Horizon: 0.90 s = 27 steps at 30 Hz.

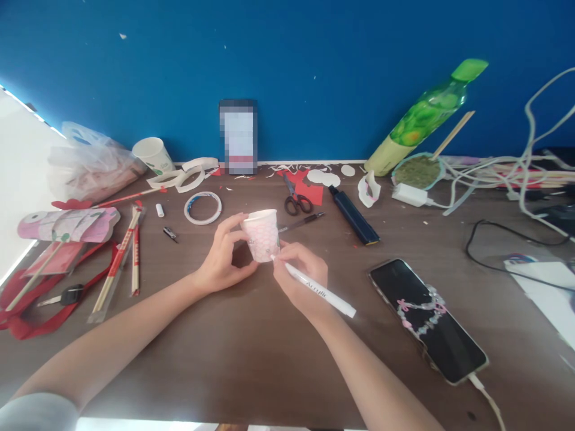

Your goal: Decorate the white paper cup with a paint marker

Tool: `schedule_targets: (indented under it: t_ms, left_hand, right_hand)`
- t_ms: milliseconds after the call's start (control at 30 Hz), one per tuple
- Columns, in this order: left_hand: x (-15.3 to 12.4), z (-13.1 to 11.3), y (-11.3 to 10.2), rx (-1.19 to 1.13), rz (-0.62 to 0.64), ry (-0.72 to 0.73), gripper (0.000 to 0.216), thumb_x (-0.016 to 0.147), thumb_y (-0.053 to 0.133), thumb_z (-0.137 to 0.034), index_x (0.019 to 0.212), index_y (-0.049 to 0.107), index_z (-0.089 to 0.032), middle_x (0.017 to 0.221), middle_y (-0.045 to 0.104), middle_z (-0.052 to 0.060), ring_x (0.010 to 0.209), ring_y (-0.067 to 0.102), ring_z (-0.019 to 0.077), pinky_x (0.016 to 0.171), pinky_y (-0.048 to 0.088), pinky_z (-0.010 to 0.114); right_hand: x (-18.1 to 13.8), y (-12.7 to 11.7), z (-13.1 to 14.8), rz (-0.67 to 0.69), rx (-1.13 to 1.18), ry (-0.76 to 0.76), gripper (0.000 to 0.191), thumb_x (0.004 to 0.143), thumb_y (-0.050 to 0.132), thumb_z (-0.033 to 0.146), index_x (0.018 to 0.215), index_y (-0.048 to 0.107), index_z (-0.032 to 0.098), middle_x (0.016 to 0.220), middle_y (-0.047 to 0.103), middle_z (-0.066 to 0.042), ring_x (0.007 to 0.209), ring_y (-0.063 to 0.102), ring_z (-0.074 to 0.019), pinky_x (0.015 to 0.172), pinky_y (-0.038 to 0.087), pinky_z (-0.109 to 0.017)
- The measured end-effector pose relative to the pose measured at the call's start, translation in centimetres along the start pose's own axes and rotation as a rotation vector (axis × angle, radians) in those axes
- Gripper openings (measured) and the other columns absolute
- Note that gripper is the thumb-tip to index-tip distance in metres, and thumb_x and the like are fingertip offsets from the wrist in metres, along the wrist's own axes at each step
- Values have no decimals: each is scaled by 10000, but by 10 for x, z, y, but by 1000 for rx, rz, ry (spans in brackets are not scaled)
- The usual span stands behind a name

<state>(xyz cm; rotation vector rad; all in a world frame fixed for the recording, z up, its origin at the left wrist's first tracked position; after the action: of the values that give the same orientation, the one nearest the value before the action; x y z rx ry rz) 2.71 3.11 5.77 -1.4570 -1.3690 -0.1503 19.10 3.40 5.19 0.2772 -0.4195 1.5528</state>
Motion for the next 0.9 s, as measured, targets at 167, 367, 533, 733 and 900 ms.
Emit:
schedule_targets:
  t_ms: [167, 367, 533, 733, 900]
  left_hand:
    - [1, -2, -1, 19, -5, 10, 441, 777, 663, -167, 1138, 412, -192, 1327, 453, 193, 1307, 448, 319, 1031, 439, 544]
    - [3, -3, -2, 6, -14, 15, 425, 783, 655, -165, 1130, 411, -194, 1320, 457, 189, 1297, 458, 321, 1021, 442, 551]
    - [1, 0, 0, -5, 2, -4, 450, 783, 649, -162, 1149, 391, -207, 1336, 435, 183, 1323, 434, 334, 1031, 429, 567]
    - [-2, 8, 6, -127, 44, -64, 793, 720, 670, -157, 1364, 208, -192, 1401, 321, 222, 1406, 302, 382, 1074, 370, 616]
    - [-3, 12, 8, -135, 81, -115, 990, 702, 746, -235, 1458, 109, -203, 1375, 325, 206, 1369, 331, 381, 1072, 389, 601]
  right_hand:
    - [0, -2, -1, -8, 25, 25, 127, 748, 669, 121, 685, 601, 209, 660, 610, 4, 774, 700, -193, 907, 572, -437]
    - [1, -3, -1, -27, 40, 57, 128, 737, 690, 148, 672, 602, 213, 633, 605, 13, 726, 685, -182, 911, 570, -448]
    - [2, -3, -3, -16, 88, 73, 127, 744, 694, 178, 657, 609, 212, 630, 595, 24, 638, 614, -137, 933, 557, -460]
    - [-1, -1, -11, 61, 164, 179, 209, 859, 619, 298, 670, 621, 209, 562, 591, 31, 628, 625, -142, 986, 524, -489]
    - [-2, -3, -8, 34, 49, 238, 70, 785, 703, 263, 764, 665, 208, 666, 680, -20, 778, 718, -203, 812, 598, -359]
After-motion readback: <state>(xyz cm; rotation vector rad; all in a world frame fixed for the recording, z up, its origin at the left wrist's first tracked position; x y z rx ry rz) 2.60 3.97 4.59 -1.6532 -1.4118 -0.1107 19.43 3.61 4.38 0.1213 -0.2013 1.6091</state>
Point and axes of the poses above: each hand's wrist, its own x-axis towards the middle knuckle, its own y-axis out of the palm, z = x × y, the point moved 7 cm from there along x, towards the middle knuckle
